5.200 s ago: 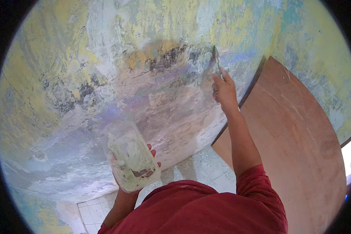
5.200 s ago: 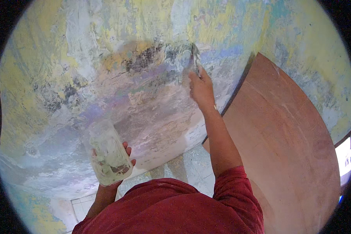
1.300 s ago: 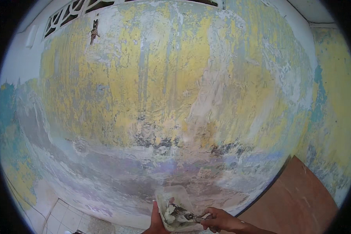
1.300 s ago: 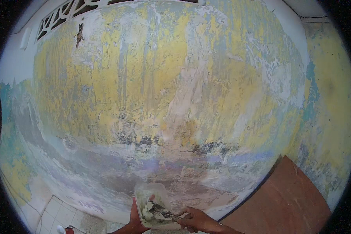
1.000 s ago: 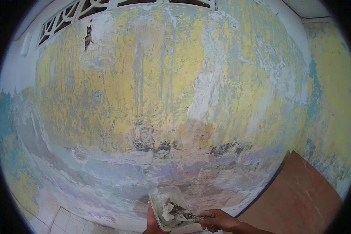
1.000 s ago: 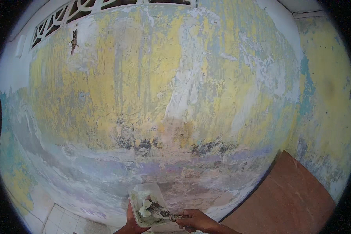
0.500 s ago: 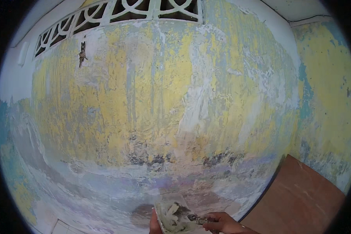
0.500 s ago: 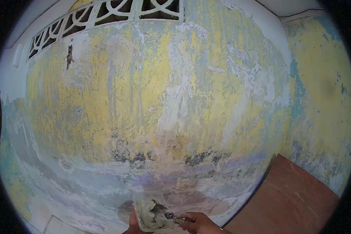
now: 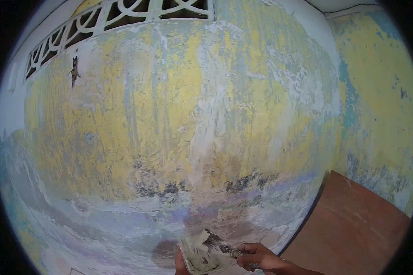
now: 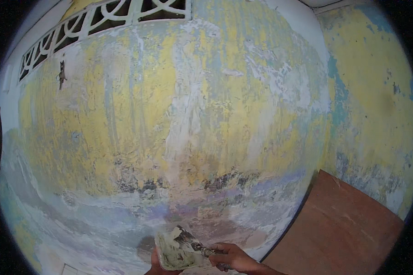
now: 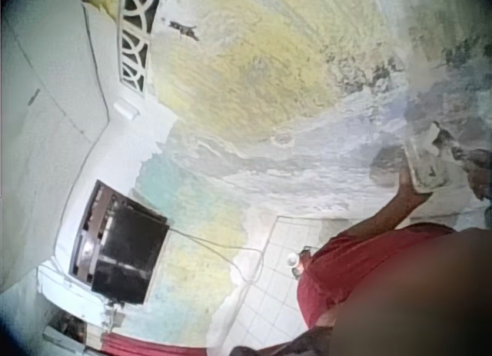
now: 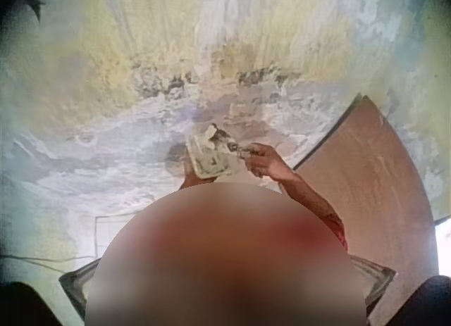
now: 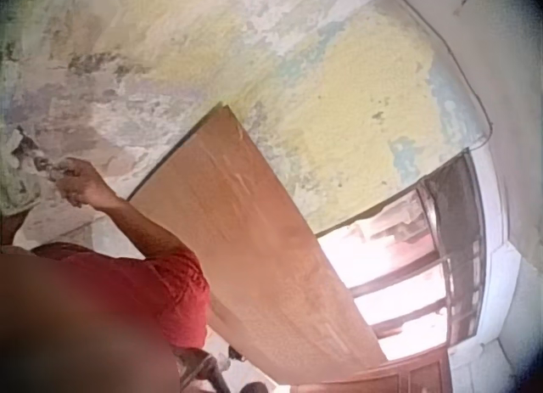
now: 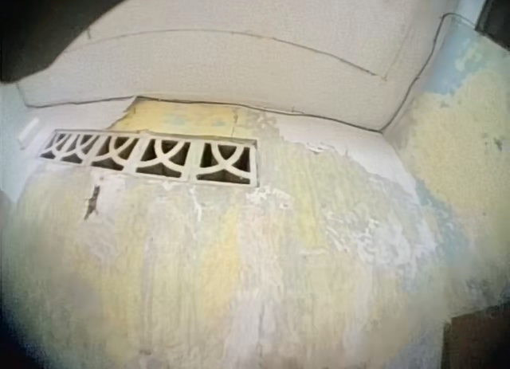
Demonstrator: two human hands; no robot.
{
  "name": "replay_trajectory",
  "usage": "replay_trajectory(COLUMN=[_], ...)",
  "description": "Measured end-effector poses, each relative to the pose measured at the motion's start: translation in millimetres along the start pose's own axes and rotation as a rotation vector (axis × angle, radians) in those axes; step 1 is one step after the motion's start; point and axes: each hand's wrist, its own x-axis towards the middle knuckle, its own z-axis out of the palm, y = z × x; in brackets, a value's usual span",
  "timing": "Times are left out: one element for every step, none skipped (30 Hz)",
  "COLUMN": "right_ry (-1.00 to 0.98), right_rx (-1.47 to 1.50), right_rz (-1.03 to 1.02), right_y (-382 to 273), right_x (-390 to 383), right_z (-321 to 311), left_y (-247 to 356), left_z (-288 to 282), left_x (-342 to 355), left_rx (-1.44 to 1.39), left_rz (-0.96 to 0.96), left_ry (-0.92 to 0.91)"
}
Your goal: The person applies wall putty to a wall with peeling paint using a putty knife, smoothing the putty over the damaged area.
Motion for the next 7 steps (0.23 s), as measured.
replay_trajectory(right_ry=[0.003, -0.008, -0.019, -0.015, -0.059, -0.103, -0.102], right_rx=[0.007, 0.060, 0.113, 0.117, 0.139, 0.160, 0.164], right_rz=[-0.003, -0.005, -0.006, -0.010, -0.014, -0.018, -0.019], right_y=[2, 3, 4, 4, 4, 3, 3], right_x=[0, 0, 0, 0, 0, 0, 0], right_z=[-2, -5, -7, -9, -11, -13, -15], left_y=[-1, -2, -2, -1, 0, 2, 1], left_z=[-1, -2, -1, 0, 5, 12, 12], left_x=[0, 1, 2, 4, 4, 5, 7], left_rx=[0.005, 0.343, 0.680, 0.683, 0.179, -0.327, -0.324], left_rz=[-0.006, 0.084, 0.175, 0.170, 0.010, -0.147, -0.150], left_ry=[0.001, -0.015, -0.033, -0.036, -0.117, -0.189, -0.187])
